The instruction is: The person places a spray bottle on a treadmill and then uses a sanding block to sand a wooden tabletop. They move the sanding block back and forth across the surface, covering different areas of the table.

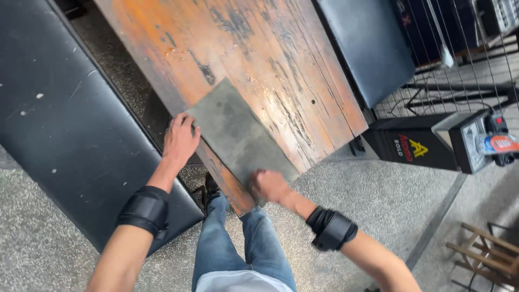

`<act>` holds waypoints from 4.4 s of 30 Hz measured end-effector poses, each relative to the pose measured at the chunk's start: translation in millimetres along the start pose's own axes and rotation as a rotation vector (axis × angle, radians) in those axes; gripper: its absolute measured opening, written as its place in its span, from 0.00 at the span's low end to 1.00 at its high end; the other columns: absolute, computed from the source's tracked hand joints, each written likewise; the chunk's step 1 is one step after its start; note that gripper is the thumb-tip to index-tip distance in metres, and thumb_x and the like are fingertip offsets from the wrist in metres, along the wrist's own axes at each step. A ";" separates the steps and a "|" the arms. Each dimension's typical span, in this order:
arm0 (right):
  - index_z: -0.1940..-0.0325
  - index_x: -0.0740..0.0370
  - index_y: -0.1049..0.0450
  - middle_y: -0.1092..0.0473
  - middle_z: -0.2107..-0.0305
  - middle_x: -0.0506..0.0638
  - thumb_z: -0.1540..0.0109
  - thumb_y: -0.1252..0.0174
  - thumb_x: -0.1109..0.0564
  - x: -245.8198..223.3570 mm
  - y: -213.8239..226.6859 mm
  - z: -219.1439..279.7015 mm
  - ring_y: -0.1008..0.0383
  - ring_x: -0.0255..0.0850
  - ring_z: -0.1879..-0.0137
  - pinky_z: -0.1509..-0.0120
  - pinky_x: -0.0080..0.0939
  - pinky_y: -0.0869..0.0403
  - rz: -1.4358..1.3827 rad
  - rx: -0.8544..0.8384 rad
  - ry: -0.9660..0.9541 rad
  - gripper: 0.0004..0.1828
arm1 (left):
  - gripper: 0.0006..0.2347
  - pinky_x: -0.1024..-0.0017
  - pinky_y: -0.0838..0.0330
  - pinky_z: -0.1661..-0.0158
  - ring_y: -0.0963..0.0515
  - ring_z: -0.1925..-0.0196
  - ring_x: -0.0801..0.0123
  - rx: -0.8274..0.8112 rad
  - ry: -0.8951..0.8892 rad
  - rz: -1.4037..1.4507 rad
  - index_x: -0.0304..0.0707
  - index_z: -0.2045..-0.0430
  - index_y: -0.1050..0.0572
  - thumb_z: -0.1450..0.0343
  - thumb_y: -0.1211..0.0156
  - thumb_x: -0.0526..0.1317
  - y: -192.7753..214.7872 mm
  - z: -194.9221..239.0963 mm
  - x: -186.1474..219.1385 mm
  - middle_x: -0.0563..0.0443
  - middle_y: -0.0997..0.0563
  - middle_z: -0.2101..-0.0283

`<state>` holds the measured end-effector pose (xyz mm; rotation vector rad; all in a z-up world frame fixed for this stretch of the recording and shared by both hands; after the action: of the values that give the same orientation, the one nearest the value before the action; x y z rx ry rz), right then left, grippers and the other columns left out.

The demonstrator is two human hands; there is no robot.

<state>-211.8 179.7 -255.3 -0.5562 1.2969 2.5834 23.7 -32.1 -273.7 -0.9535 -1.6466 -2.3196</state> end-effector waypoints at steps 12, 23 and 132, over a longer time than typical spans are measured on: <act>0.37 0.70 0.35 0.33 0.41 0.63 0.41 0.37 0.56 28.5 159.6 -212.9 0.33 0.59 0.40 0.41 0.53 0.27 0.327 0.330 0.394 0.30 | 0.15 0.58 0.24 0.48 0.21 0.48 0.39 0.218 0.228 0.389 0.21 0.54 0.28 0.34 0.34 0.27 -24.8 -35.3 -22.3 0.27 0.28 0.47; 0.42 0.54 0.25 0.27 0.54 0.54 0.41 0.38 0.60 8.6 182.4 -244.4 0.27 0.53 0.46 0.43 0.55 0.28 0.438 0.077 0.356 0.21 | 0.05 0.60 0.21 0.59 0.15 0.59 0.47 0.166 0.259 0.496 0.27 0.67 0.19 0.35 0.33 0.29 -3.5 -34.0 -17.4 0.30 0.17 0.61; 0.32 0.71 0.33 0.39 0.32 0.62 0.53 0.36 0.56 66.6 26.1 59.9 0.41 0.55 0.27 0.29 0.59 0.41 0.387 0.349 0.498 0.44 | 0.30 0.55 0.34 0.39 0.28 0.40 0.44 0.035 0.228 0.152 0.29 0.40 0.31 0.36 0.27 0.43 -175.3 188.9 139.8 0.37 0.26 0.42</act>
<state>-295.7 212.7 -231.3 -1.0035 2.1522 2.4861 -88.7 237.6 -297.0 -0.7467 -1.4672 -2.1987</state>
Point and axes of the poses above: each hand's wrist, its own z-axis away from the middle knuckle, its own y-axis out of the back of the hand, x = y × z, the point moved 2 cm from there along -z, towards the middle knuckle
